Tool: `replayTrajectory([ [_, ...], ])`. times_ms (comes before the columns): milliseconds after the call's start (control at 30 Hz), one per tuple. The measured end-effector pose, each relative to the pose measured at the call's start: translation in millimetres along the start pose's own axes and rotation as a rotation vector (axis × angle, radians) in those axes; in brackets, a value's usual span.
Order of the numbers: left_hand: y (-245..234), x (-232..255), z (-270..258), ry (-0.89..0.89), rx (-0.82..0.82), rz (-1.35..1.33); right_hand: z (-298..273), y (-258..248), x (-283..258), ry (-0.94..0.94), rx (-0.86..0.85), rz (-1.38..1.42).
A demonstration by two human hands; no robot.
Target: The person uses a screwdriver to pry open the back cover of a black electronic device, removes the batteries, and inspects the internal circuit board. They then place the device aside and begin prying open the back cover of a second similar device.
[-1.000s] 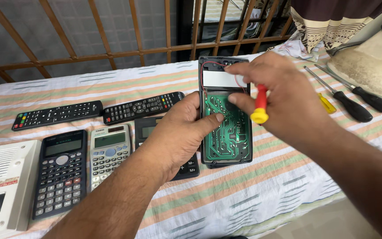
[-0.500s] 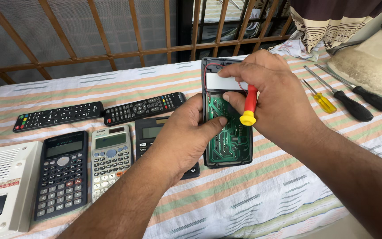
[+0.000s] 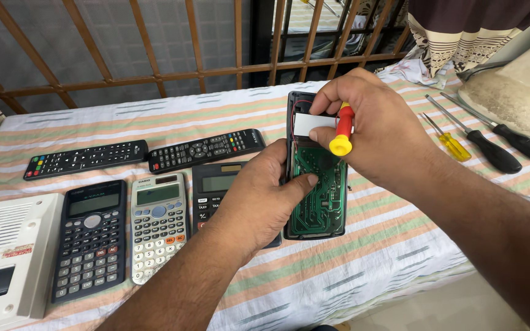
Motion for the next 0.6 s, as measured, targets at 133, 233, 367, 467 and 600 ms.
replayTrajectory([
  [133, -0.9, -0.9, 3.5, 0.023, 0.015, 0.023, -0.6, 3.9, -1.6, -0.022, -0.006, -0.004],
  [233, -3.8, -0.1, 6.7, 0.04, 0.02, -0.004, -6.5, 7.8, -4.6, -0.04, 0.023, 0.057],
  [367, -6.1, 4.6, 5.4, 0.06, 0.038, -0.004, -11.1, 6.2, -9.7, -0.108, 0.1, 0.026],
  [467, -7.1, 6.7, 3.4, -0.002, 0.045, 0.039, -14.9, 6.9, -12.1, -0.156, 0.118, 0.012],
  [600, -7.3, 7.6, 0.0, -0.067, 0.054, 0.058, -16.0, 6.5, -10.2, -0.143, 0.139, 0.017],
])
Point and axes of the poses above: each hand's wrist, its own z-axis towards the middle knuckle, its own y-axis out of the palm, x = y × z, the point moved 5 cm from there along z, towards the middle knuckle, and after that the axes turned 5 degrees about -x, right-handed, at the moved point
